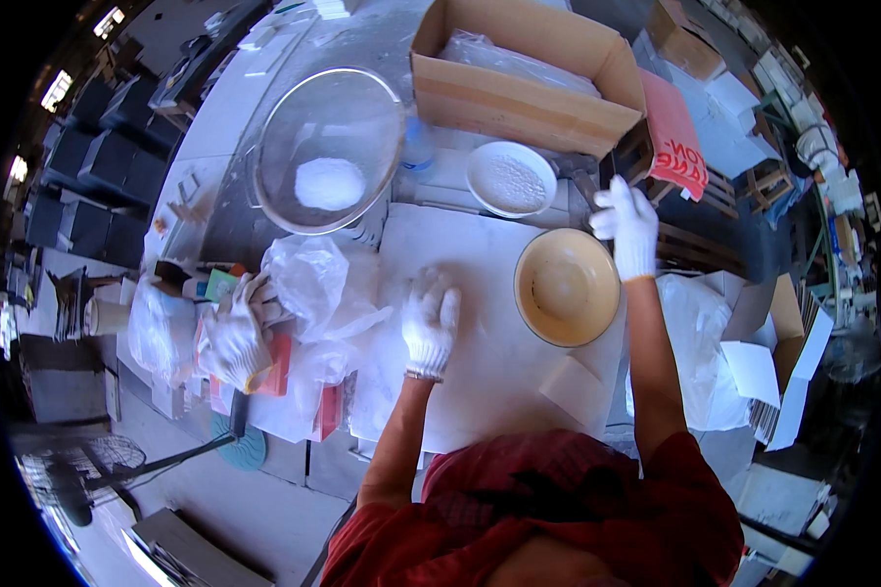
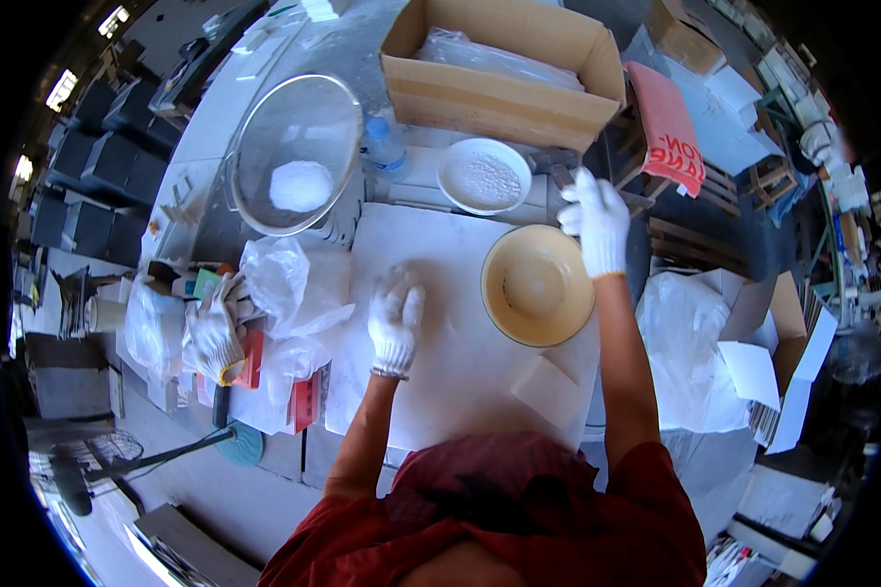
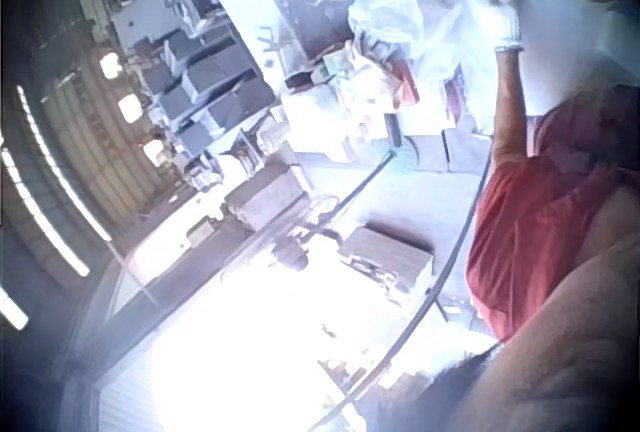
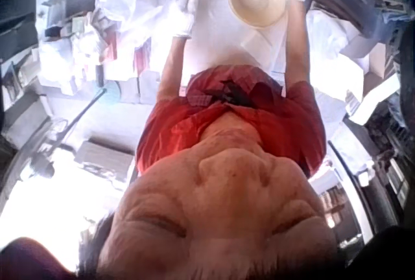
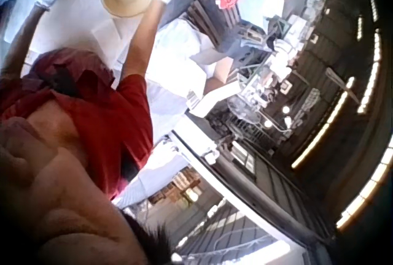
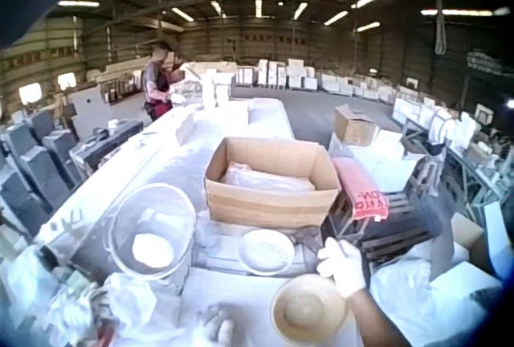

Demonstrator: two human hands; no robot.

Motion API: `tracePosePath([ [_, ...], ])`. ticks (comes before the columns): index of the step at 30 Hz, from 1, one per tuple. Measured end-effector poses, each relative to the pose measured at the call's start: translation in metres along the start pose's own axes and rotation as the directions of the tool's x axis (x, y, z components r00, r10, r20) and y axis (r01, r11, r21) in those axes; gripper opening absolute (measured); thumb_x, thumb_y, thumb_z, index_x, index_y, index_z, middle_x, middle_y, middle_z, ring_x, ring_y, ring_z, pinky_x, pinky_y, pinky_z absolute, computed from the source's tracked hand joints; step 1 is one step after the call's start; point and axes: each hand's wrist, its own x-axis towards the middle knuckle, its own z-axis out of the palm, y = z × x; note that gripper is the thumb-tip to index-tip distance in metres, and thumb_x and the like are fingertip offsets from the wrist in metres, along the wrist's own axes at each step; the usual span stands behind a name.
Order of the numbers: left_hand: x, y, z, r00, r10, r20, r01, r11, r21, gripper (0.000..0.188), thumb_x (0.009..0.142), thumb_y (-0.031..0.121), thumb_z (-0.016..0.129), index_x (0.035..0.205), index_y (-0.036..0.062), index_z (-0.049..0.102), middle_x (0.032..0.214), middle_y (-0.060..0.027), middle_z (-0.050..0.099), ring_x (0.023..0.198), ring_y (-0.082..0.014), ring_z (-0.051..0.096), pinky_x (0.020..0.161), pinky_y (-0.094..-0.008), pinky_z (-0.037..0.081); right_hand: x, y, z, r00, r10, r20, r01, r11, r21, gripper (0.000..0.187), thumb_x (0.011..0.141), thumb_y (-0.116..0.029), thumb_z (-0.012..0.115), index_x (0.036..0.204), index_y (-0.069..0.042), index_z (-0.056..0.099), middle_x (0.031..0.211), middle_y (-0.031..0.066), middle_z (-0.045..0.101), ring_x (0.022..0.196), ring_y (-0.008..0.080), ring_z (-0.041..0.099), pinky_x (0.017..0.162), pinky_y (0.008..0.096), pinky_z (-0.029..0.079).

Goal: The person sifts a white granular substance from a metal sieve into a bowl using both hands. They repeatedly shake the sieve to pass the powder through the mesh, then pour the collected powder from the bowl back into the sieve to continue the process.

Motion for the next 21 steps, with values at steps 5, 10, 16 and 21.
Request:
tracePosePath([
  [5,0.092,0.004,0.045,0.980,-0.138,0.144,0.119,0.985,0.127,0.029,0.101,0.034,0.068,0.113,0.0101,0.079,0.115,-0.0188,0.077,0.105,-0.0394,0.073,0.096,-0.0512,0.056,-0.059,0.031,-0.084,0.990,-0.059,-0.126,0.028,0.971,-0.237,0.031,0.109,-0.032,0.068,0.106,-0.002,0.070,0.088,0.0025,0.069,0.066,0.0043,0.057,0.059,0.0221,0.046],
  [10,0.181,-0.010,0.084,0.862,-0.296,0.413,0.058,0.865,0.499,0.051,0.100,0.055,0.060,0.109,0.0112,0.083,0.107,-0.0201,0.079,0.102,-0.0423,0.075,0.090,-0.0520,0.058,-0.118,0.066,-0.127,0.954,-0.252,-0.163,0.105,0.787,-0.608,0.028,0.108,-0.027,0.066,0.110,0.000,0.073,0.091,0.0030,0.070,0.075,0.0076,0.058,0.070,0.0266,0.051],
  [16,0.227,-0.057,0.139,0.720,-0.461,0.519,0.111,0.814,0.570,0.065,0.095,0.067,0.059,0.114,0.0099,0.084,0.119,-0.0212,0.078,0.112,-0.0416,0.075,0.096,-0.0501,0.058,-0.136,0.123,-0.138,0.910,-0.392,-0.138,0.209,0.719,-0.662,0.026,0.107,-0.026,0.067,0.118,-0.004,0.075,0.092,0.0005,0.069,0.076,0.0062,0.058,0.067,0.0255,0.050],
  [21,0.224,-0.076,0.162,0.779,-0.283,0.560,-0.043,0.866,0.498,0.040,0.094,0.044,0.068,0.105,0.0090,0.084,0.111,-0.0200,0.079,0.102,-0.0417,0.076,0.091,-0.0482,0.060,-0.141,0.108,-0.119,0.964,0.084,-0.250,-0.169,0.926,-0.338,0.028,0.108,-0.026,0.068,0.126,-0.005,0.073,0.098,-0.0020,0.068,0.076,0.0033,0.058,0.064,0.0222,0.047],
])
